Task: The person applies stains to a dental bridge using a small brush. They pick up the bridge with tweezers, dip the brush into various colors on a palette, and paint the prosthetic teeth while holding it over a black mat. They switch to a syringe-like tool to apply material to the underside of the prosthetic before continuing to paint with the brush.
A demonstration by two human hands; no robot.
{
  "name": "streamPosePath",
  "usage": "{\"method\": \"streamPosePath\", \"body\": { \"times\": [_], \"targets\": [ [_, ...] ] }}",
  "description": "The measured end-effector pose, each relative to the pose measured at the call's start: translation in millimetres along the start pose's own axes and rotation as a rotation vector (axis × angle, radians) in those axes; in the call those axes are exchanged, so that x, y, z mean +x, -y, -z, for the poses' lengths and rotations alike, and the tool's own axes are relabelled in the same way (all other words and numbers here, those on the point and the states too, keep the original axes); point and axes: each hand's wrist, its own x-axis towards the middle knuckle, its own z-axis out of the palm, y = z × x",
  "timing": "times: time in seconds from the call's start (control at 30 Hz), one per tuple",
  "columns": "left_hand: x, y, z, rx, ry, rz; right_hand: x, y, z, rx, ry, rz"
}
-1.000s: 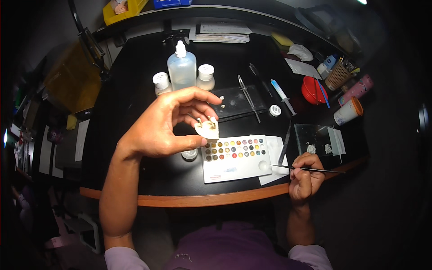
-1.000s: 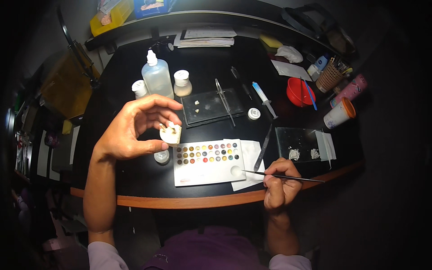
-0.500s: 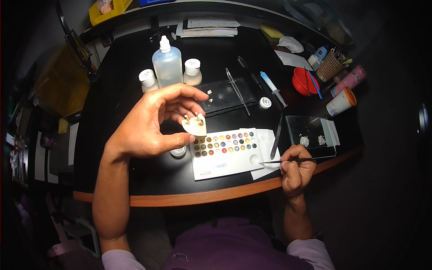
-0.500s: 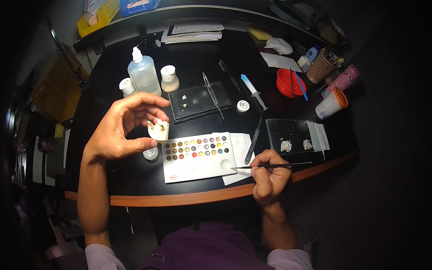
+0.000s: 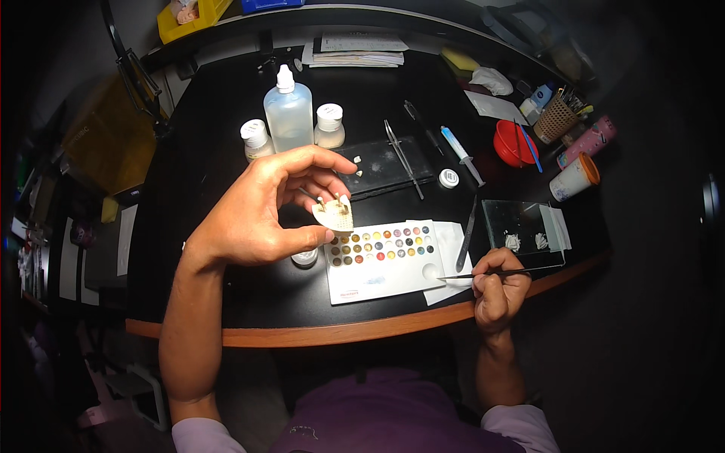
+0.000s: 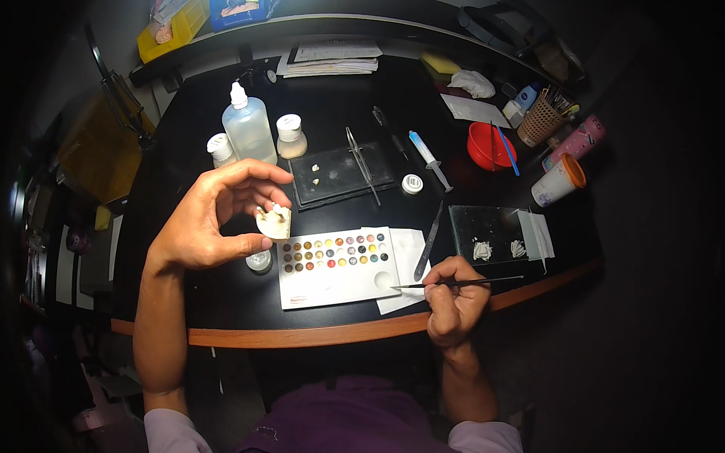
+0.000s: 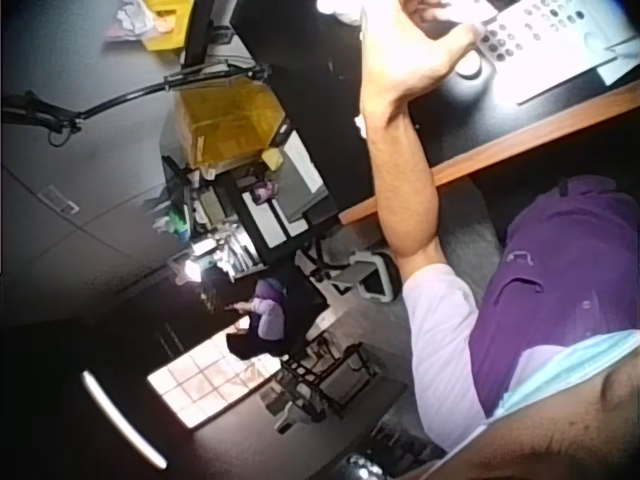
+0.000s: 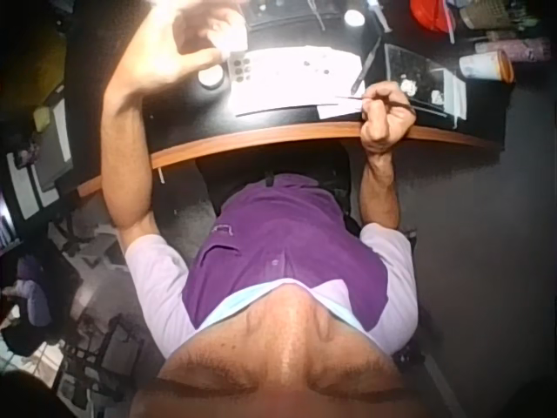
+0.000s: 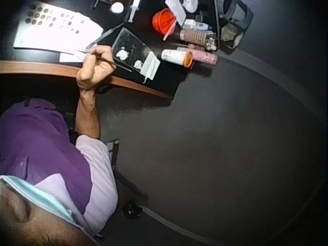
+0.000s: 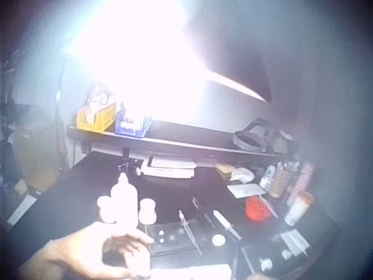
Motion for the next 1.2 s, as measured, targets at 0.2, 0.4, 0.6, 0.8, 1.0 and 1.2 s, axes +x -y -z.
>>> {"method": "streamPosePath", "body": {
  "times": [0.2, 0.4, 0.6, 0.8, 1.0, 1.2],
  "targets": [
    [-0.4, 0.2, -0.3, -0.022, 0.008, -0.003, 2.7, -0.7, 1.6, 0.116, 0.003, 0.035],
    [-1.4, -0.6, -2.3, -0.096, 0.056, -0.025, 11.1, 17.0, -28.2, 0.323, 0.084, 0.262],
    [-3.4, -4.4, -2.3, -0.206, 0.100, -0.024, 26.7, 38.5, -75.7, 0.281, 0.232, 0.480],
    [-3.9, -3.5, -0.7, -0.259, 0.157, -0.051, 31.7, 38.8, -100.6, 0.353, 0.240, 0.505],
    [-4.9, -1.3, 0.0, -0.286, 0.163, -0.071, 30.8, 38.8, -108.8, 0.382, 0.231, 0.512],
    [-3.4, -0.1, -1.4, -0.275, 0.161, -0.068, 31.3, 37.9, -103.9, 0.295, 0.286, 0.566]
  ]
}}
